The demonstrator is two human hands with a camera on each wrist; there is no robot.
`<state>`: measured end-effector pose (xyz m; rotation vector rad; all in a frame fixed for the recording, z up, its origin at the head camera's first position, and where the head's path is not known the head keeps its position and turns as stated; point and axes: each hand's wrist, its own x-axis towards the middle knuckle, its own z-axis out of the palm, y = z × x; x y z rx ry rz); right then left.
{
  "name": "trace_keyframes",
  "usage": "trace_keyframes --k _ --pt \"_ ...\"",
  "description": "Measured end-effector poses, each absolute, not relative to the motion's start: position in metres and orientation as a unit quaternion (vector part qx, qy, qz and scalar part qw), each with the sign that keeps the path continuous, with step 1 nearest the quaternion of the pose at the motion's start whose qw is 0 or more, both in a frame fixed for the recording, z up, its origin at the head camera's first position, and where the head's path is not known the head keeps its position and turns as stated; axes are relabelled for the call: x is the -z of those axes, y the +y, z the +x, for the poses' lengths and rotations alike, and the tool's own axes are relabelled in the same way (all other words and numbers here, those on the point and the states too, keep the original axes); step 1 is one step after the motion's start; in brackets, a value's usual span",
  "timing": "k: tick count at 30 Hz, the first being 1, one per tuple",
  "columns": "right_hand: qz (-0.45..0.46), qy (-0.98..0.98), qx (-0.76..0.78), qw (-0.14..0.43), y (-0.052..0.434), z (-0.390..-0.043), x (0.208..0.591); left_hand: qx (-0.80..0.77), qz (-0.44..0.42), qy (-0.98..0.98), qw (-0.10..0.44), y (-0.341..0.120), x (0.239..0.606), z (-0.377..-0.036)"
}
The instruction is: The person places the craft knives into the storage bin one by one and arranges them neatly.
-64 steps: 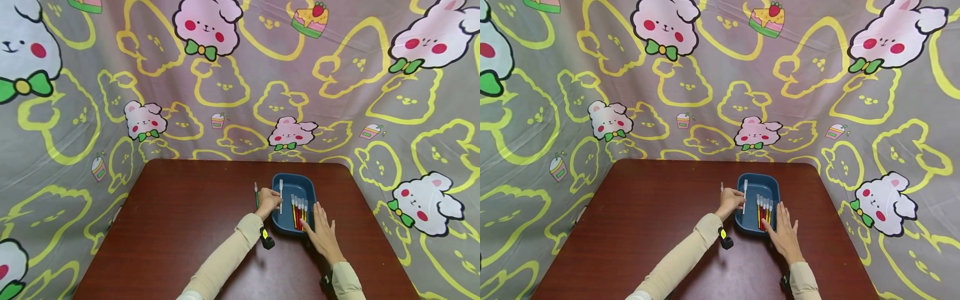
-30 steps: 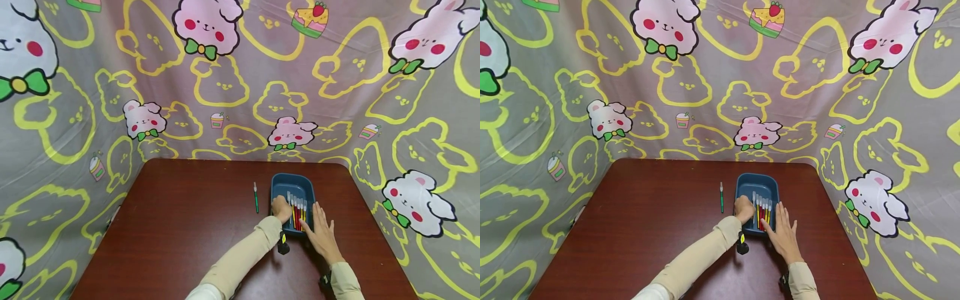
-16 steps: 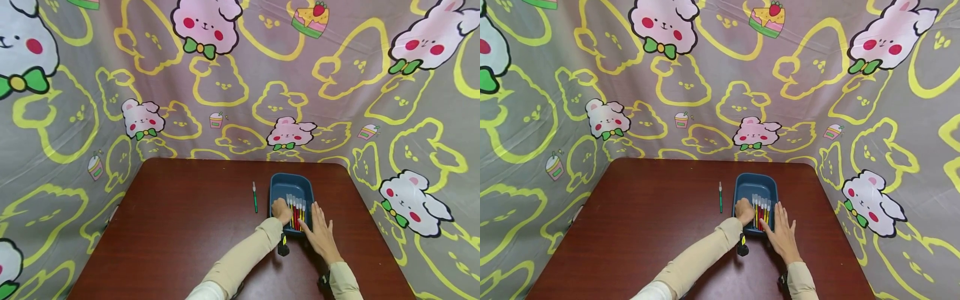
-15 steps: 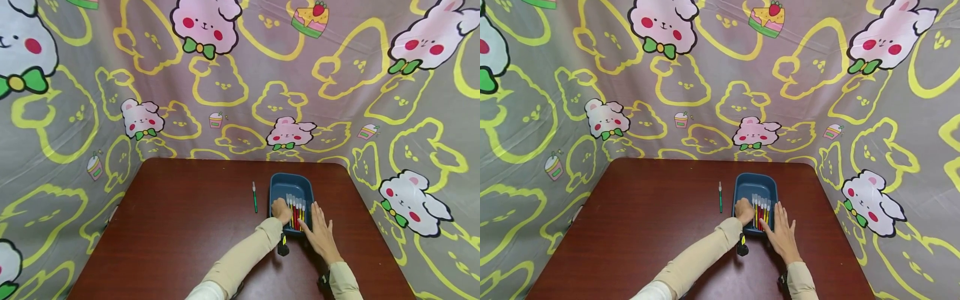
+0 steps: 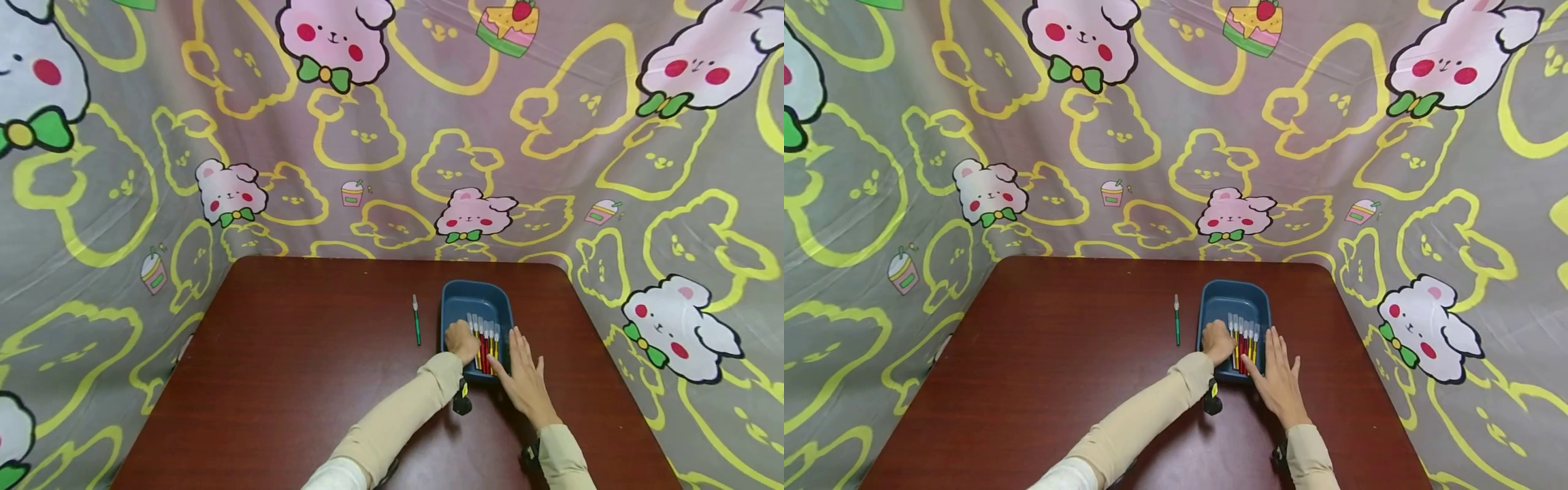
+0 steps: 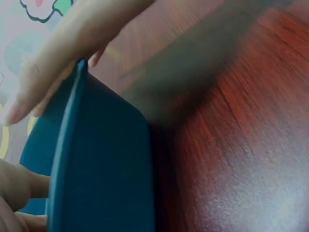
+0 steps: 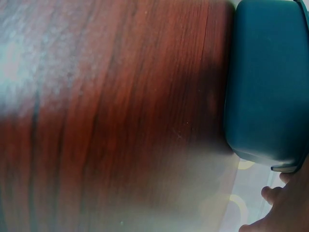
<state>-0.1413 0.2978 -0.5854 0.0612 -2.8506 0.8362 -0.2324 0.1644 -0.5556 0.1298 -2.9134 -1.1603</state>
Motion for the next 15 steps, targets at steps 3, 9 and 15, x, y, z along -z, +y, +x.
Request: trace_keyframes --k 3,9,15 --pt "0.021 -0.956 -0.28 0.084 0.297 -0.142 0.585 0.385 0.035 -0.922 0.0 0.163 0.555 -0.234" --pt "0.017 -0.957 -0.279 0.073 0.297 -0.14 0.585 0.391 0.001 -0.92 0.003 0.158 0.554 -0.235" --pt "0.016 -0.959 -0.275 0.073 0.297 -0.142 0.585 0.416 -0.036 -0.908 0.029 0.145 0.533 -0.233"
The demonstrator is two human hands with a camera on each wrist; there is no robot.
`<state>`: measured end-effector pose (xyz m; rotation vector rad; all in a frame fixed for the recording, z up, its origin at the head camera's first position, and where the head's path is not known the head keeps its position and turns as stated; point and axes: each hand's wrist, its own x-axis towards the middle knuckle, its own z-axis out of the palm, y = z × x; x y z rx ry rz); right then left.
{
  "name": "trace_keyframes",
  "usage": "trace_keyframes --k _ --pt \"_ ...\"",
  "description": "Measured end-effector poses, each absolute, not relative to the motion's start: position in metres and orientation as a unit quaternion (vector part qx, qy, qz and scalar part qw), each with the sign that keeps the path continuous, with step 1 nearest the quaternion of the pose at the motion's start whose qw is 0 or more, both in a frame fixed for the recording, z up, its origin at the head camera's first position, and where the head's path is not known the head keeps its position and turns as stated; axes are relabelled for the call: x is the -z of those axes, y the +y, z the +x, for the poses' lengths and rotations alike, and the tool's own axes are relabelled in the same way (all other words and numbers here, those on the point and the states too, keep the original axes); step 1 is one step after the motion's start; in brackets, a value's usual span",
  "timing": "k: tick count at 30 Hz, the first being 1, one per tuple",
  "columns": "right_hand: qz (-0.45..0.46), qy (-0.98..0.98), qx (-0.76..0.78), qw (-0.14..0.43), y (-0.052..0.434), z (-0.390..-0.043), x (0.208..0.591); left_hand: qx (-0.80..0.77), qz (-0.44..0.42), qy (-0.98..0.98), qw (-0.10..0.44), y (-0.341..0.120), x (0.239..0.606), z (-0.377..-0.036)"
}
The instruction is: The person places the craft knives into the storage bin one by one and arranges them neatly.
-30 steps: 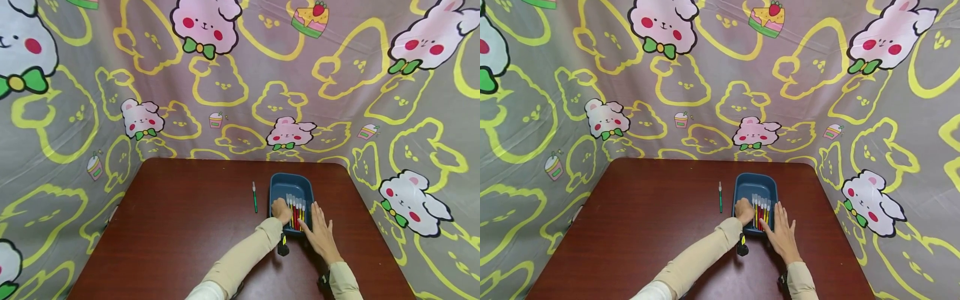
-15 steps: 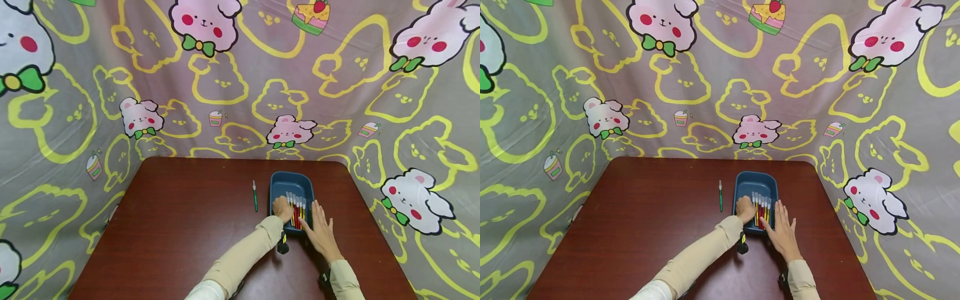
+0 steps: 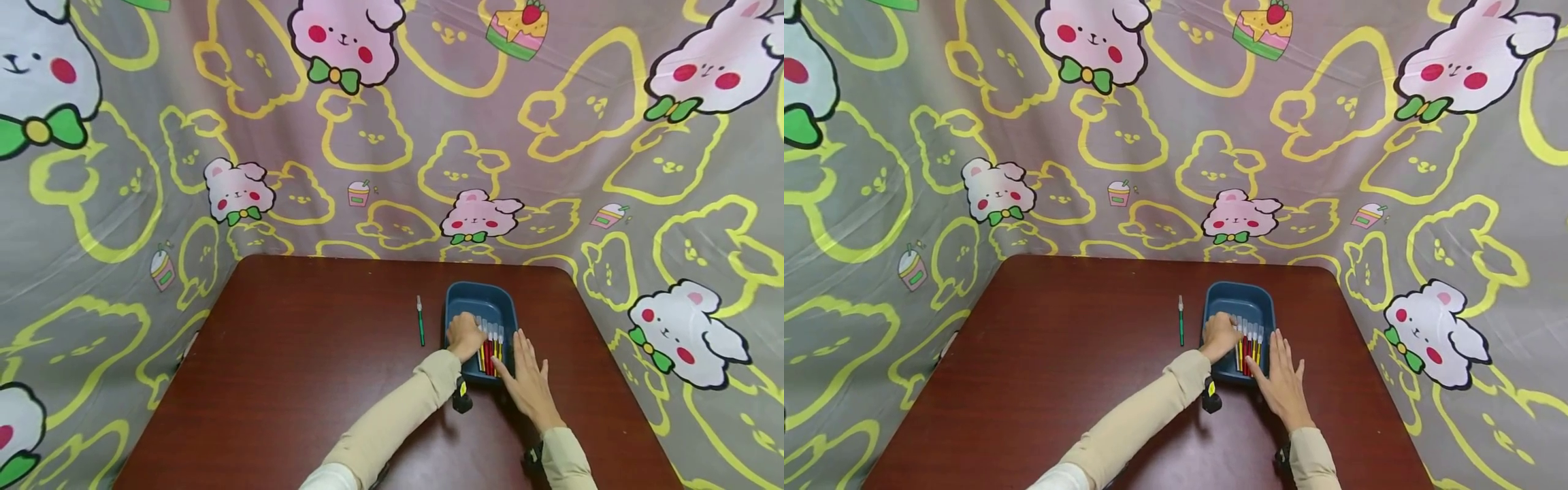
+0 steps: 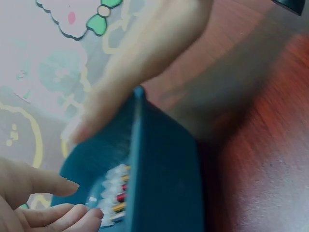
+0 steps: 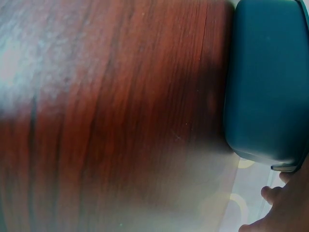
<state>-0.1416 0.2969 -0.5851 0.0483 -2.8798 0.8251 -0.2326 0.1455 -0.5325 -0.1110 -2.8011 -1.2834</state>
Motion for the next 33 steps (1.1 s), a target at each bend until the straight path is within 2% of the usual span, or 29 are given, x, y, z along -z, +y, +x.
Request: trace_keyframes --k 6,8,13,15,18,25,33 --pt "0.016 -0.957 -0.28 0.071 0.298 -0.142 0.585 0.465 -0.023 -0.885 0.018 0.131 0.52 -0.241" --pt "0.016 -0.958 -0.279 0.068 0.299 -0.142 0.585 0.472 -0.026 -0.88 0.047 0.131 0.538 -0.253" --pt "0.021 -0.957 -0.279 0.077 0.301 -0.142 0.584 0.502 -0.022 -0.863 0.063 0.116 0.533 -0.258" --pt "0.024 -0.957 -0.279 0.076 0.3 -0.142 0.584 0.52 -0.016 -0.853 0.037 0.105 0.513 -0.25" --pt "0.023 -0.957 -0.28 0.068 0.3 -0.142 0.586 0.523 -0.029 -0.851 0.036 0.095 0.507 -0.247" --pt "0.023 -0.957 -0.279 0.077 0.3 -0.143 0.588 0.505 -0.05 -0.861 0.037 0.076 0.506 -0.248" --pt "0.027 -0.955 -0.284 0.08 0.299 -0.143 0.588 0.534 0.0 -0.845 0.036 0.057 0.507 -0.254"
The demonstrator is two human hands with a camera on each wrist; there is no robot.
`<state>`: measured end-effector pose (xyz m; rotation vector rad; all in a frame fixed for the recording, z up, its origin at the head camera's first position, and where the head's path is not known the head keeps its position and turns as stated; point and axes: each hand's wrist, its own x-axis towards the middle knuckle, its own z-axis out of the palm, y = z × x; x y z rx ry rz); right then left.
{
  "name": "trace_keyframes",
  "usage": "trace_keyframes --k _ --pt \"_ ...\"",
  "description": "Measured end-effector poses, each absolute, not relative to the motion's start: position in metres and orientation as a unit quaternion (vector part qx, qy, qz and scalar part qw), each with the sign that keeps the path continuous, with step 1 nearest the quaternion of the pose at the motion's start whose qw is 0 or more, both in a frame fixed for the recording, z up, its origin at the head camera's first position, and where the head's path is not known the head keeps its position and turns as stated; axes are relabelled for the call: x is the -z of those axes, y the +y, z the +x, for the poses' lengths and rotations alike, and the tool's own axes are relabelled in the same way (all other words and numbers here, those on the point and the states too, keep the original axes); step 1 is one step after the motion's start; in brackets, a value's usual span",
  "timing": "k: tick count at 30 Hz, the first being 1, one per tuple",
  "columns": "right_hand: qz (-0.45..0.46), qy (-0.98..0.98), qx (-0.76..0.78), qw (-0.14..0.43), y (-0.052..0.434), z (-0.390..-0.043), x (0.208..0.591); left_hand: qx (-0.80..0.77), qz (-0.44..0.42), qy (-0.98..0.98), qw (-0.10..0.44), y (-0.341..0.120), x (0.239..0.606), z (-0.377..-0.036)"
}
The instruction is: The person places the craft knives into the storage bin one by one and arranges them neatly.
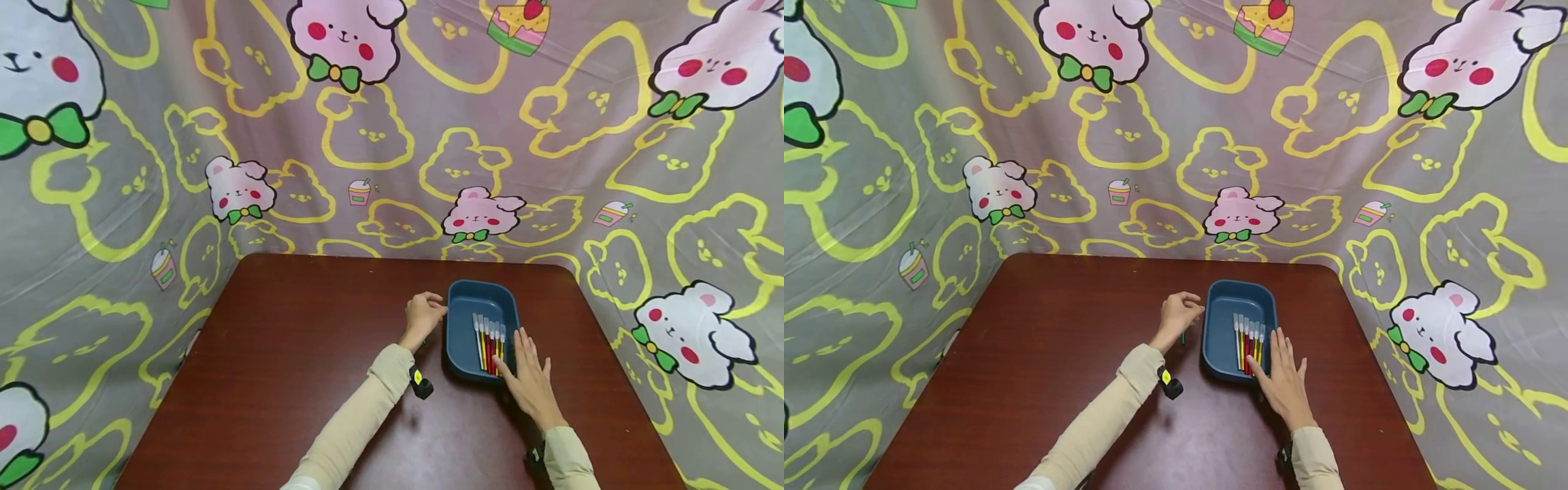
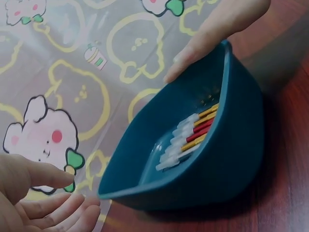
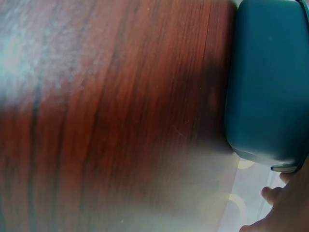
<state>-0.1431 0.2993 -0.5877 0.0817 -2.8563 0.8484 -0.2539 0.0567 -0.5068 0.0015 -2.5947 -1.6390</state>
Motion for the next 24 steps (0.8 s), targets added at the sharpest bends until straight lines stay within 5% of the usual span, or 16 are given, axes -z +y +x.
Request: trace_keyframes --k 24 --pt "0.023 -0.958 -0.274 0.081 0.298 -0.142 0.585 0.501 0.098 -0.86 0.016 0.028 0.544 -0.264"
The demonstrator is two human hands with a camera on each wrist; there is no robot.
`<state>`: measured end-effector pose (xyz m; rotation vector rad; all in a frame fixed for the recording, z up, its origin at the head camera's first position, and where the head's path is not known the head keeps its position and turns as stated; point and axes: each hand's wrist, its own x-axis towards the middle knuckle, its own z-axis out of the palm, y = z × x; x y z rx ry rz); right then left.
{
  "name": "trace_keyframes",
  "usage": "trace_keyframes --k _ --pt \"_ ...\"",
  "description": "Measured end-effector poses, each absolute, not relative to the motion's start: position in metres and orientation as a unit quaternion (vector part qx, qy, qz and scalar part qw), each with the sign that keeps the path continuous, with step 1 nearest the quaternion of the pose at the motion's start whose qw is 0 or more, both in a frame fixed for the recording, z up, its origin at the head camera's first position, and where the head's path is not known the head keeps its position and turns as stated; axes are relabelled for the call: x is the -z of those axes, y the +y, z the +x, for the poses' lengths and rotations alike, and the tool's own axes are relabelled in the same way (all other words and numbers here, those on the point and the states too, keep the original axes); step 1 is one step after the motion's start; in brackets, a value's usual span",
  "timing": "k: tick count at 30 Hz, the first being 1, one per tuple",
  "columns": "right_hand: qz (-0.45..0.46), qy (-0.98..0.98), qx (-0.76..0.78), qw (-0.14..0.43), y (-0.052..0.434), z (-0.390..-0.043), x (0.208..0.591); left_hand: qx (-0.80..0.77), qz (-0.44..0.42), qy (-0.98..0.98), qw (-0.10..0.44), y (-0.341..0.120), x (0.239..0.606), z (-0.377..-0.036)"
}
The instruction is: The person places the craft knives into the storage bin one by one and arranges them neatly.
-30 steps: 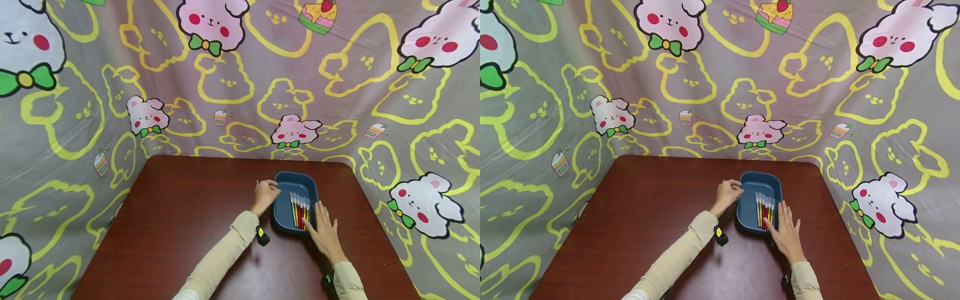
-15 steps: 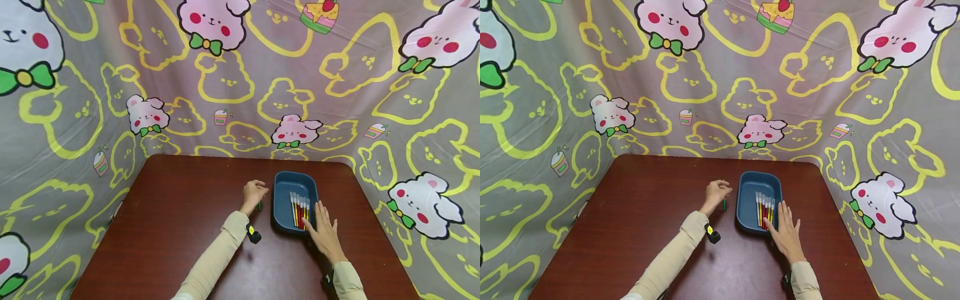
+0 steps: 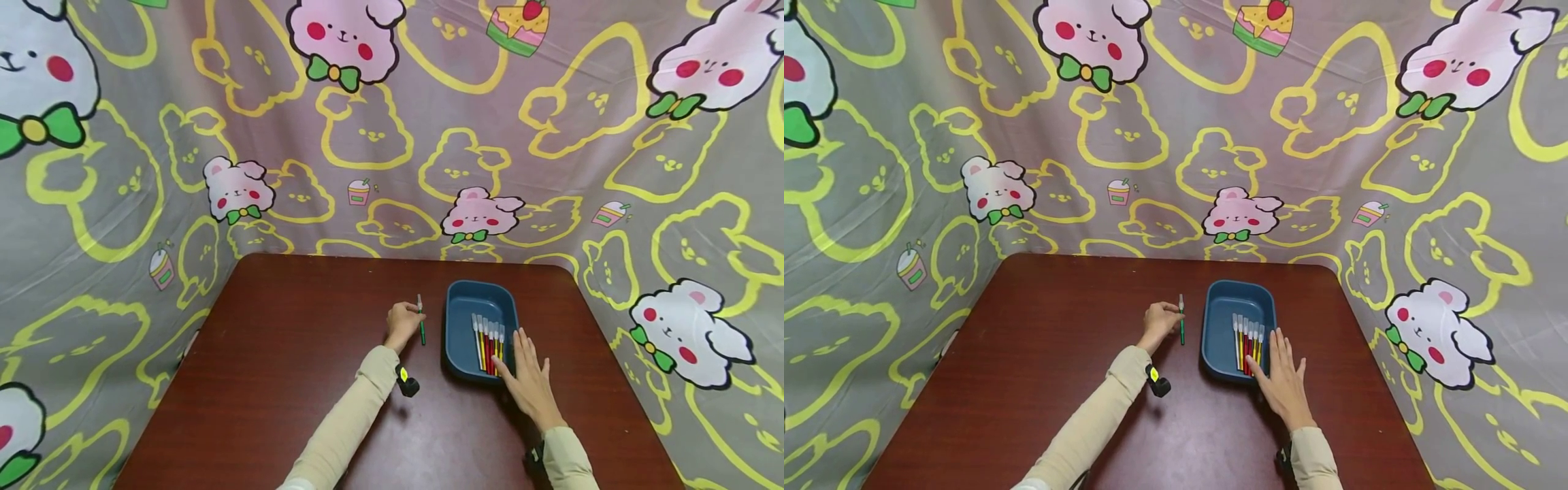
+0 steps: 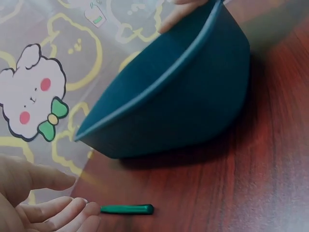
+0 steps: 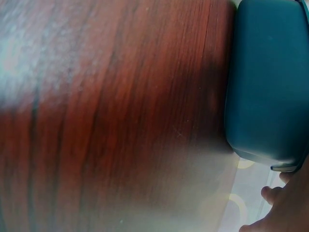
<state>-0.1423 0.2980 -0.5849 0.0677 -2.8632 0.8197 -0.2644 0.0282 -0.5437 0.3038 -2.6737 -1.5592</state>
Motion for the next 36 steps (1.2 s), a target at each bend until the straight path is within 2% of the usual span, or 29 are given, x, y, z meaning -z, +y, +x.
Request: trace_keyframes --k 14,23,36 --pt "0.02 -0.959 -0.275 0.072 0.297 -0.142 0.584 0.474 0.13 -0.871 0.02 0.033 0.565 -0.268" --pt "0.025 -0.958 -0.273 0.08 0.299 -0.143 0.584 0.469 0.145 -0.87 0.045 0.044 0.577 -0.275" --pt "0.024 -0.958 -0.277 0.074 0.299 -0.143 0.586 0.419 0.193 -0.887 0.019 0.058 0.578 -0.29"
